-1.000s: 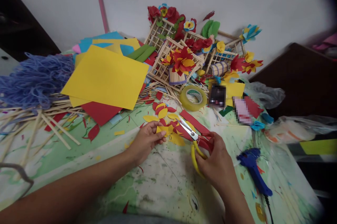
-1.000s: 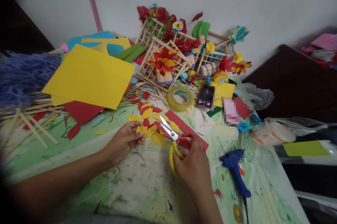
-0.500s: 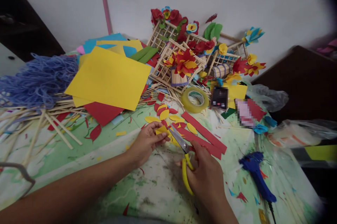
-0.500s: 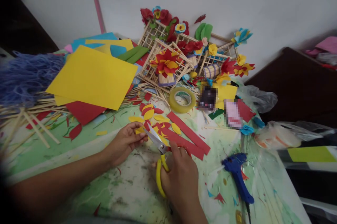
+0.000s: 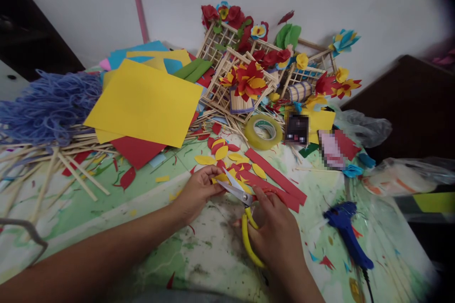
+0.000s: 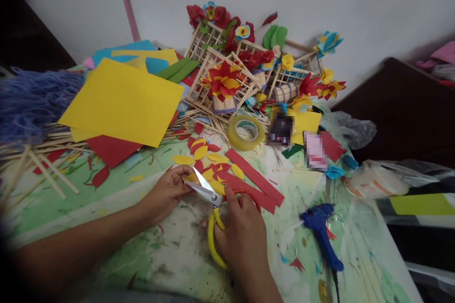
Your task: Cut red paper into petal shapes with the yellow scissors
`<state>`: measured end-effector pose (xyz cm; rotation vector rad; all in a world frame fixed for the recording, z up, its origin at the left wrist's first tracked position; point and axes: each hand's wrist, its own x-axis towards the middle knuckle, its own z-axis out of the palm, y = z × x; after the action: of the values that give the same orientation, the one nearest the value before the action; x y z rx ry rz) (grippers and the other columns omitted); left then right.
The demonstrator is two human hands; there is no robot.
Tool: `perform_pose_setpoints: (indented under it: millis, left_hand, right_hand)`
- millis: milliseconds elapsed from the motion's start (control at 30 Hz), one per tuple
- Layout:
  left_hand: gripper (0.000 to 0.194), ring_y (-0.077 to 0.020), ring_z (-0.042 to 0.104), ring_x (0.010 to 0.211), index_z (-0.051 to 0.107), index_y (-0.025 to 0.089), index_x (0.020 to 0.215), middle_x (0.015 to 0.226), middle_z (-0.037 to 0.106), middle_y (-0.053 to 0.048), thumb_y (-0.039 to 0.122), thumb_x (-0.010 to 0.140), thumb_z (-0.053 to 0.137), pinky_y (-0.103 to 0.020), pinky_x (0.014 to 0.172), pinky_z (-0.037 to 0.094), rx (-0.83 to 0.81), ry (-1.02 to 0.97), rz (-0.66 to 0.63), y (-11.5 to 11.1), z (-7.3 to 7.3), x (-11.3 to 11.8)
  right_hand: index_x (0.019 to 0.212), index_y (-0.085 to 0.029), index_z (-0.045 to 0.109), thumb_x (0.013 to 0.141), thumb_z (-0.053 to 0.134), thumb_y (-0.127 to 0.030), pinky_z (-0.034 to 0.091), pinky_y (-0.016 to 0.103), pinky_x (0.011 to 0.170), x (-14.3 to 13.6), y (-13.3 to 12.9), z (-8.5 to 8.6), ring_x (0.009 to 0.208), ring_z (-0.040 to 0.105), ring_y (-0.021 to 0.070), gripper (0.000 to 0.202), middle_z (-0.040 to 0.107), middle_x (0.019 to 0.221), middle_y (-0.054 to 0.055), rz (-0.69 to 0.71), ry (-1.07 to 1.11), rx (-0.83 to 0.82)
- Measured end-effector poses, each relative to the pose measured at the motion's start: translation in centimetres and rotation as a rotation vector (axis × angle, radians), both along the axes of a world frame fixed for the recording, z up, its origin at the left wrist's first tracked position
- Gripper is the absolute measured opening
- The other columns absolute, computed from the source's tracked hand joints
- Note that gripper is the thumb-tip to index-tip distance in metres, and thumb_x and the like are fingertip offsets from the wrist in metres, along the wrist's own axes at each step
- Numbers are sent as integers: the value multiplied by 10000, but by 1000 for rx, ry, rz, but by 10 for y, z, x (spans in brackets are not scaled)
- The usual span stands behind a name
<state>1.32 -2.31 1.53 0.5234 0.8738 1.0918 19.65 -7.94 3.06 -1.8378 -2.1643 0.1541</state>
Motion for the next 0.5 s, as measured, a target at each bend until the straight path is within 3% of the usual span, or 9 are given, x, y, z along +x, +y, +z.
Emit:
perform_pose_setpoints:
  millis: [500]
  left_hand:
    - [325,-84,585,617,565,154,759,699,602,39,143,535,800,-179,571,486,31,28,-6,1,0,0]
  right_hand:
    - [1244,-208,529,711,647,-394,505,372,678,2,-1,-2,864,594,265,577,624,965,114,36,24,9]
